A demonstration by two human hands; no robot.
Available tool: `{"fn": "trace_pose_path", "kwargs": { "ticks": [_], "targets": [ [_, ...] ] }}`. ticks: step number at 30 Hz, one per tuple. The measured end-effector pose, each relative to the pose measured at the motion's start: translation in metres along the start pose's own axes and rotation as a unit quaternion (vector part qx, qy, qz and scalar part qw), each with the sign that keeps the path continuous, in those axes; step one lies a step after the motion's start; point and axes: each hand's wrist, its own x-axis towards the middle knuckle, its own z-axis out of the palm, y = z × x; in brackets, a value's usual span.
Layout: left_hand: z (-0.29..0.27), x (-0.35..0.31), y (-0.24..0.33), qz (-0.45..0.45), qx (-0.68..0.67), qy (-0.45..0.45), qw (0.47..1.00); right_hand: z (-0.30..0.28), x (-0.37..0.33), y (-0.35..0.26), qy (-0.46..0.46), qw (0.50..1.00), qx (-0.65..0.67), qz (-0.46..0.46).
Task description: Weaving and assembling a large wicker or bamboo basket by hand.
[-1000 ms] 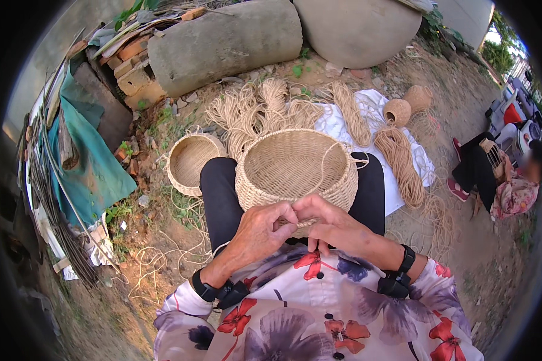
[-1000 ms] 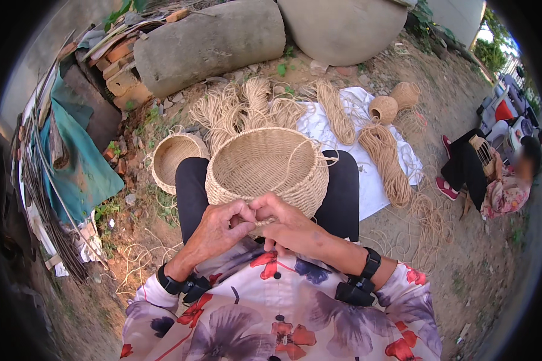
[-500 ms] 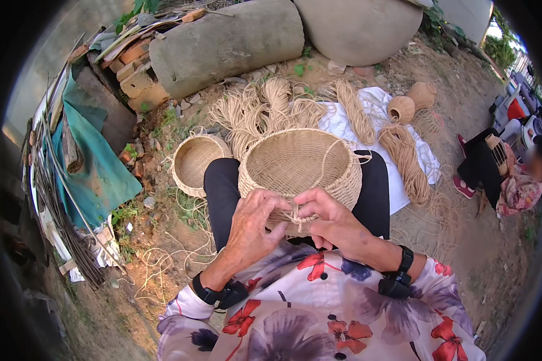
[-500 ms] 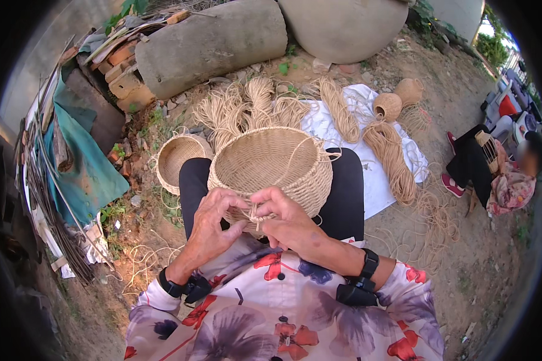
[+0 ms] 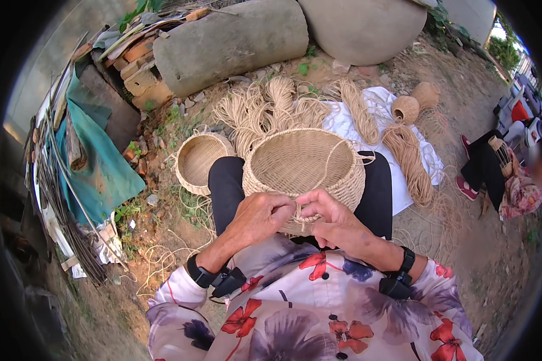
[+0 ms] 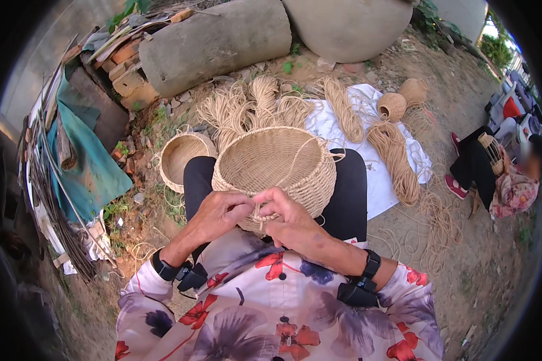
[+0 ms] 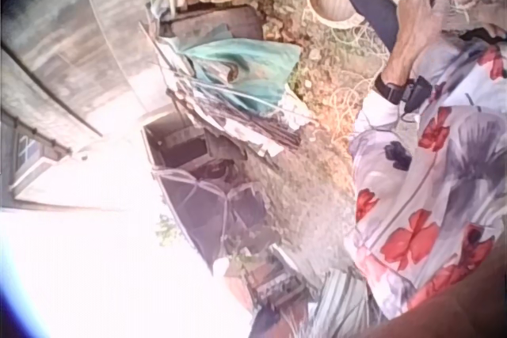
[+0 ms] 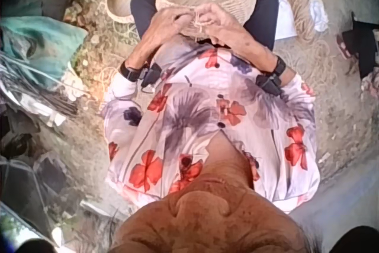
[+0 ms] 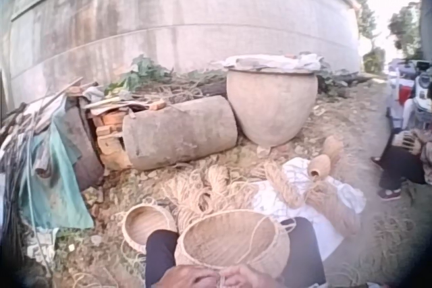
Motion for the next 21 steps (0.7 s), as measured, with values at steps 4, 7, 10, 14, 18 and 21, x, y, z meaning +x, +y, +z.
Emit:
{"fn": "trace_pose_path", "kwargs": {
  "ticks": [4,7,10,14,18,21],
  "targets": [
    [-0.011,0.015,0.003,-0.146,-0.086,-0.152,0.974,-0.002,0.000,-0.001,-0.002,1.000,-0.022,0.006],
    [-0.009,0.016,-0.001,-0.181,-0.169,-0.164,0.955,-0.004,0.001,-0.002,-0.011,1.000,-0.023,0.004],
    [-0.008,0.012,0.001,-0.194,-0.215,-0.157,0.944,-0.003,-0.001,-0.001,-0.024,1.000,-0.020,0.002],
    [-0.016,0.015,0.018,-0.208,-0.129,-0.139,0.960,-0.005,0.002,-0.004,-0.022,0.999,-0.045,0.004],
    [-0.010,0.004,0.009,-0.175,-0.121,-0.003,0.977,-0.007,0.002,-0.004,-0.003,0.998,-0.065,-0.011],
    [-0.011,-0.009,0.002,-0.164,-0.291,0.013,0.942,-0.008,0.002,-0.003,-0.005,0.997,-0.081,-0.016]
  ]
}}
